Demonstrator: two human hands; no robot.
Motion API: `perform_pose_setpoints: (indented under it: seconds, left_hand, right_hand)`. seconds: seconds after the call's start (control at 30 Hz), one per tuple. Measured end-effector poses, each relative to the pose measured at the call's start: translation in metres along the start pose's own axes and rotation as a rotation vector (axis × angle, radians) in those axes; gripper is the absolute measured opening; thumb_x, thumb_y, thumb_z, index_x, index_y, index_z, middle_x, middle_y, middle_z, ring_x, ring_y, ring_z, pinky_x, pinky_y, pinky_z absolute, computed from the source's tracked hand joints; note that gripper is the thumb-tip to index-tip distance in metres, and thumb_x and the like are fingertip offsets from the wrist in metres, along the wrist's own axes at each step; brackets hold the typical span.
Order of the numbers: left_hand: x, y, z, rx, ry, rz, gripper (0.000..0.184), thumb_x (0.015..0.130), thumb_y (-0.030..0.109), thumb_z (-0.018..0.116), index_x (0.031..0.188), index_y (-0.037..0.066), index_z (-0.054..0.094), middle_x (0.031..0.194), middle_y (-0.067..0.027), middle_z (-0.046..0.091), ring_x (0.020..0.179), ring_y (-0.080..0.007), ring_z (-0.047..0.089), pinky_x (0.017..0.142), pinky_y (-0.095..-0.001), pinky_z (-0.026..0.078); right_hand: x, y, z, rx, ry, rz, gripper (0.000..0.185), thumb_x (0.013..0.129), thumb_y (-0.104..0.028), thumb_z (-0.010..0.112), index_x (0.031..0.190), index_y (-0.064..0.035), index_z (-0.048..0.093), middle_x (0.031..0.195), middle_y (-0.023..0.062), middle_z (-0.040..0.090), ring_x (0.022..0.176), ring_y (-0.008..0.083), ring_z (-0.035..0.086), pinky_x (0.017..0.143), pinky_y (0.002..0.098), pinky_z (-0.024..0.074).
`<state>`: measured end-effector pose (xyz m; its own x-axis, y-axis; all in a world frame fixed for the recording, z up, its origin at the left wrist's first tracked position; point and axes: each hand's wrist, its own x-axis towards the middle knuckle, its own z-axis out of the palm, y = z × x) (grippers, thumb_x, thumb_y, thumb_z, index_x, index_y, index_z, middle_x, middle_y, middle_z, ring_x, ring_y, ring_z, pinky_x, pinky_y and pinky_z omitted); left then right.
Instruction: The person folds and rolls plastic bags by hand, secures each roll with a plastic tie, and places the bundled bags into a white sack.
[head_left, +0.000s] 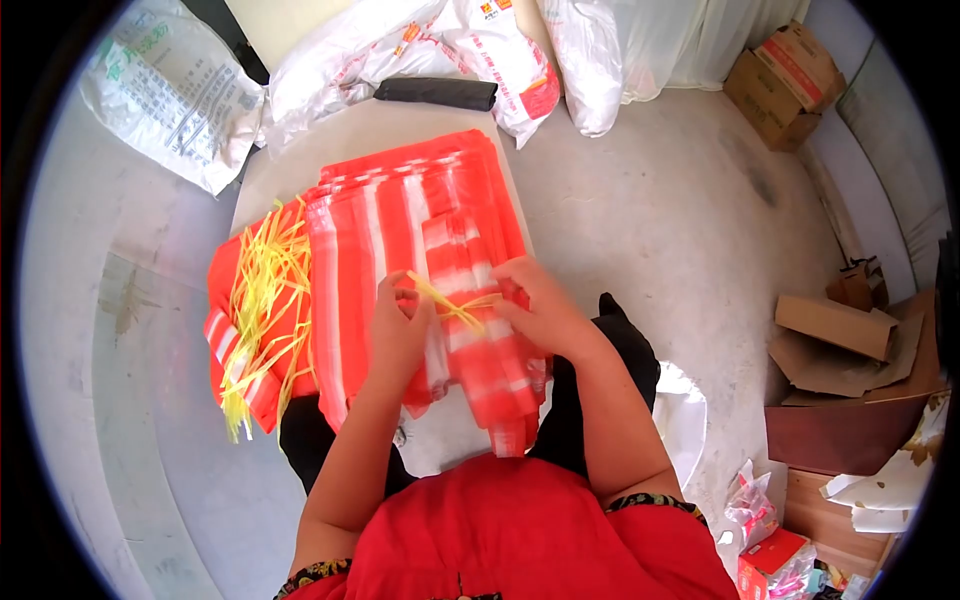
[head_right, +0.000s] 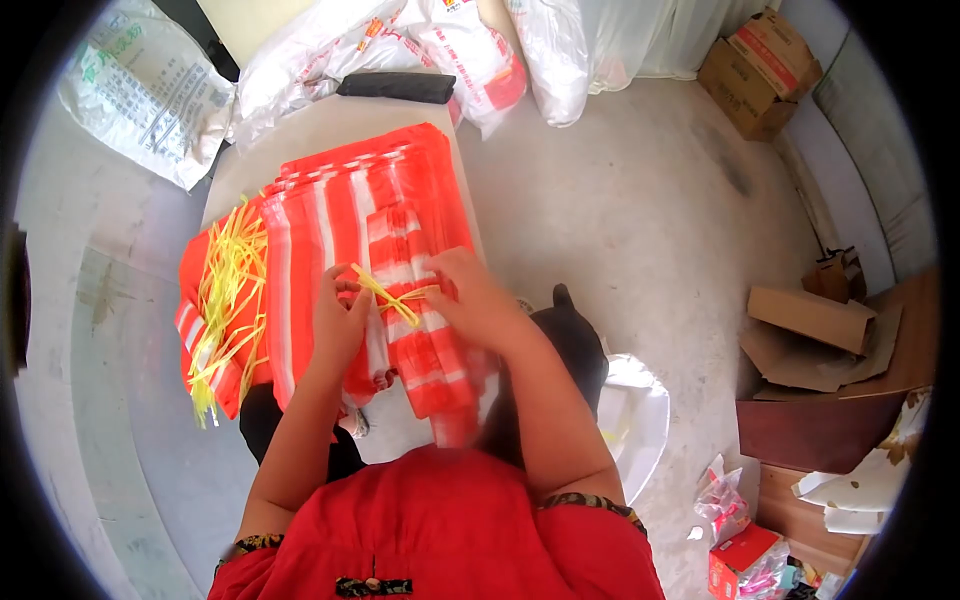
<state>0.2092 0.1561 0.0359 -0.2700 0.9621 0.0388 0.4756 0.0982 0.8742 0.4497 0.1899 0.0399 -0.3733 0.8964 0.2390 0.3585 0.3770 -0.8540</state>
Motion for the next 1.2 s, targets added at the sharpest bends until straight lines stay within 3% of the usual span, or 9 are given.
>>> perform_pose_setpoints:
  seconds: [0.17, 0.33, 0.47, 0.57, 0.7, 0.8, 0.9, 1.03, 1.2]
  left_hand:
    - [-0.045, -0.004, -0.003, -0.041, -0.209, -0.003, 0.039, 0.101, 0.011, 0.068, 0.137, 0.003, 0.055, 0.114, -0.0081, 0.059, 0.092, -0.0154, 0.064, 0.071, -0.0294, 0.058]
    - [-0.070, -0.013, 0.004, -0.033, -0.292, 0.135, 0.046, 0.102, 0.009, 0.066, 0.145, 0.005, 0.052, 0.113, -0.0068, 0.060, 0.109, -0.0180, 0.062, 0.082, -0.0312, 0.059]
    - [-0.084, 0.001, 0.006, -0.468, -0.499, -0.188, 0.054, 0.103, 0.010, 0.066, 0.153, 0.002, 0.045, 0.143, -0.0118, 0.054, 0.129, -0.0188, 0.055, 0.107, -0.0359, 0.050]
    - [-0.096, 0.015, 0.004, -0.585, -0.486, -0.271, 0.055, 0.108, 0.023, 0.060, 0.156, 0.003, 0.041, 0.148, -0.0083, 0.056, 0.137, -0.0213, 0.053, 0.115, -0.0393, 0.044]
    - [-0.103, 0.007, -0.010, -1.144, -0.539, -0.482, 0.056, 0.110, 0.030, 0.056, 0.158, 0.006, 0.039, 0.153, -0.0078, 0.055, 0.140, -0.0248, 0.053, 0.117, -0.0445, 0.044]
    - [-0.106, -0.013, -0.010, -1.367, -0.516, -0.522, 0.054, 0.110, 0.030, 0.055, 0.158, 0.008, 0.040, 0.153, -0.0083, 0.054, 0.140, -0.0268, 0.054, 0.118, -0.0489, 0.044]
    - [-0.109, -0.003, -0.011, -1.113, -0.388, -0.546, 0.047, 0.109, 0.015, 0.055, 0.154, 0.009, 0.043, 0.151, -0.0079, 0.055, 0.139, -0.0262, 0.055, 0.116, -0.0473, 0.048]
    - [-0.112, -0.009, -0.008, -1.099, -0.396, -0.561, 0.049, 0.108, 0.004, 0.054, 0.155, 0.009, 0.040, 0.153, -0.0074, 0.054, 0.137, -0.0250, 0.056, 0.115, -0.0456, 0.049]
    - [-0.113, 0.012, -0.009, -1.198, -0.506, -0.551, 0.057, 0.104, 0.012, 0.062, 0.155, 0.005, 0.037, 0.152, -0.0107, 0.053, 0.133, -0.0237, 0.058, 0.111, -0.0437, 0.051]
  right_hand:
    - [0.005, -0.023, -0.012, -0.154, -0.243, 0.391, 0.052, 0.100, -0.036, 0.065, 0.144, -0.0095, 0.054, 0.118, 0.0191, 0.072, 0.110, 0.0387, 0.069, 0.097, 0.0452, 0.0534]
    - [0.000, -0.007, -0.002, -0.096, -0.192, 0.394, 0.060, 0.100, -0.042, 0.064, 0.149, -0.0099, 0.051, 0.120, 0.0192, 0.073, 0.112, 0.0381, 0.070, 0.097, 0.0456, 0.0536]
    - [-0.004, 0.008, -0.001, -0.024, -0.120, 0.373, 0.067, 0.101, -0.045, 0.063, 0.155, -0.0079, 0.046, 0.128, 0.0181, 0.072, 0.113, 0.0336, 0.071, 0.095, 0.0408, 0.0541]
    - [-0.006, -0.012, -0.016, 0.211, -0.151, 0.417, 0.058, 0.107, -0.038, 0.056, 0.155, -0.0065, 0.046, 0.126, 0.0166, 0.071, 0.114, 0.0268, 0.069, 0.088, 0.0339, 0.0541]
    - [-0.030, -0.008, -0.030, 1.207, -0.403, 0.037, 0.050, 0.110, -0.022, 0.051, 0.154, 0.0003, 0.045, 0.122, 0.0150, 0.072, 0.104, 0.0215, 0.072, 0.083, 0.0308, 0.0561]
    - [-0.019, -0.008, -0.022, 0.687, -0.212, 0.293, 0.050, 0.109, -0.017, 0.053, 0.155, -0.0002, 0.044, 0.118, 0.0115, 0.073, 0.096, 0.0186, 0.072, 0.079, 0.0294, 0.0559]
    - [-0.015, 0.006, 0.003, 0.387, -0.288, 0.296, 0.053, 0.107, -0.016, 0.058, 0.156, -0.0007, 0.044, 0.116, 0.0089, 0.072, 0.094, 0.0165, 0.070, 0.081, 0.0294, 0.0550]
    - [-0.018, -0.013, 0.014, 0.428, -0.305, 0.367, 0.061, 0.105, -0.015, 0.062, 0.160, -0.0030, 0.039, 0.118, 0.0082, 0.070, 0.101, 0.0150, 0.066, 0.090, 0.0308, 0.0533]
    - [-0.021, -0.005, 0.022, 0.583, -0.192, 0.393, 0.074, 0.103, -0.012, 0.063, 0.167, -0.0071, 0.027, 0.126, 0.0118, 0.067, 0.110, 0.0174, 0.064, 0.098, 0.0327, 0.0513]
